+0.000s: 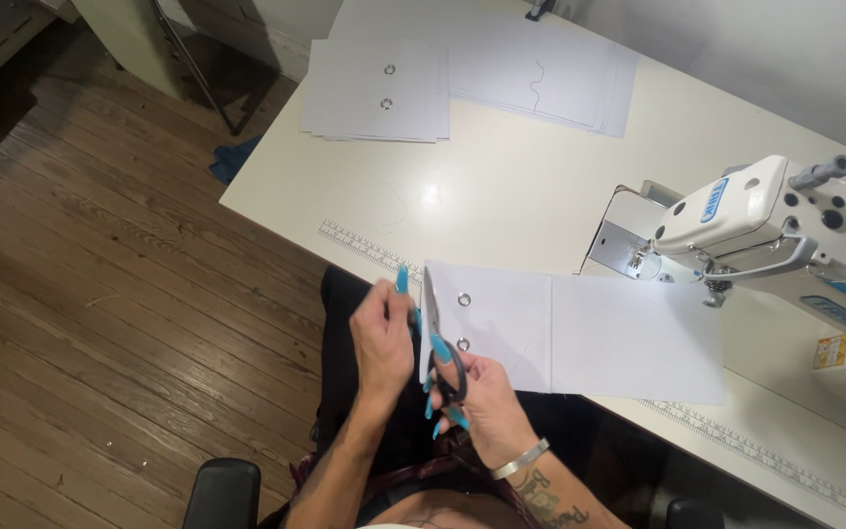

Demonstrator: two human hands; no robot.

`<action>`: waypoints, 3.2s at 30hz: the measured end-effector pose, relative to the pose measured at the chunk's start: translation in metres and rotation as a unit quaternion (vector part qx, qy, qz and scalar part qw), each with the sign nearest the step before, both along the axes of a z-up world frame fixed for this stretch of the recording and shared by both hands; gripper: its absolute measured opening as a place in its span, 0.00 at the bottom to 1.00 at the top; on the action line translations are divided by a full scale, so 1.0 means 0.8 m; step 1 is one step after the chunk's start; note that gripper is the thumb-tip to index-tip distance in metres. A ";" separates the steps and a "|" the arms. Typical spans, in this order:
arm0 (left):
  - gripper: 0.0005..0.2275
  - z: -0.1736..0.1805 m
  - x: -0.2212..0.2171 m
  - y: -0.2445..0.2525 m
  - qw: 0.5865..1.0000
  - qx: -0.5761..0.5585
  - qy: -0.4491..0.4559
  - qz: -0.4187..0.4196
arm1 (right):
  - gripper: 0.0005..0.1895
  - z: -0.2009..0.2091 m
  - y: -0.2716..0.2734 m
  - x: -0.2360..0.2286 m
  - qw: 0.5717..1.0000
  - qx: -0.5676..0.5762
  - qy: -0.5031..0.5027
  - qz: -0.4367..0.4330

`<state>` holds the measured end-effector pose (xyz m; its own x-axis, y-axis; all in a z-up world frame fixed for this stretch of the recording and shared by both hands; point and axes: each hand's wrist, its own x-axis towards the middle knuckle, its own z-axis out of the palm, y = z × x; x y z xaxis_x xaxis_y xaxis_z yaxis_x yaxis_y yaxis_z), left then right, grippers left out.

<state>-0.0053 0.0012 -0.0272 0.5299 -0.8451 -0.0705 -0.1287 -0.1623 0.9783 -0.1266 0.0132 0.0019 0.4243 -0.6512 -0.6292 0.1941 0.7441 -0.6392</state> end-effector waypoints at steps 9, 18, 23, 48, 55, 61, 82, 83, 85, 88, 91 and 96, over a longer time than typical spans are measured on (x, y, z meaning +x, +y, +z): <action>0.07 0.046 0.026 -0.016 0.966 -0.090 -0.218 0.109 | 0.17 0.060 -0.019 -0.164 0.930 -0.313 0.193 -0.017; 0.08 0.054 -0.013 0.025 0.970 0.165 -0.150 -0.092 | 0.33 0.023 -0.071 -0.178 0.834 -0.489 0.212 0.142; 0.09 0.049 -0.004 0.016 0.965 0.043 -0.241 0.092 | 0.30 0.029 -0.064 -0.147 0.859 -0.460 0.197 0.106; 0.15 -0.031 0.061 0.077 0.919 -0.037 0.134 0.369 | 0.30 0.028 -0.106 -0.001 0.795 -0.476 0.362 0.107; 0.13 -0.007 0.053 0.071 0.940 -0.081 0.043 0.328 | 0.12 0.011 -0.114 -0.021 0.860 -0.463 0.206 0.067; 0.13 0.031 0.066 0.067 0.917 -0.258 0.108 0.285 | 0.15 0.074 -0.084 -0.039 0.903 -0.372 0.177 0.120; 0.12 0.012 0.083 0.068 0.803 -0.282 0.427 0.307 | 0.27 0.011 -0.067 0.054 0.946 -0.032 0.108 0.304; 0.12 0.011 0.084 0.069 0.799 -0.282 0.429 0.312 | 0.26 0.002 -0.068 0.055 0.949 -0.033 0.108 0.295; 0.12 0.010 0.088 0.071 0.794 -0.285 0.432 0.319 | 0.26 -0.005 -0.069 0.056 0.951 -0.035 0.110 0.287; 0.11 0.028 0.087 0.071 0.782 -0.305 0.422 0.343 | 0.26 -0.005 -0.066 0.044 0.955 -0.027 0.114 0.273; 0.08 0.054 0.074 0.065 0.875 -0.233 0.227 0.357 | 0.21 -0.006 -0.078 0.004 0.965 -0.056 0.051 0.250; 0.09 0.002 0.025 0.075 0.976 0.024 0.111 0.186 | 0.26 0.019 -0.126 -0.075 0.937 -0.325 -0.006 0.128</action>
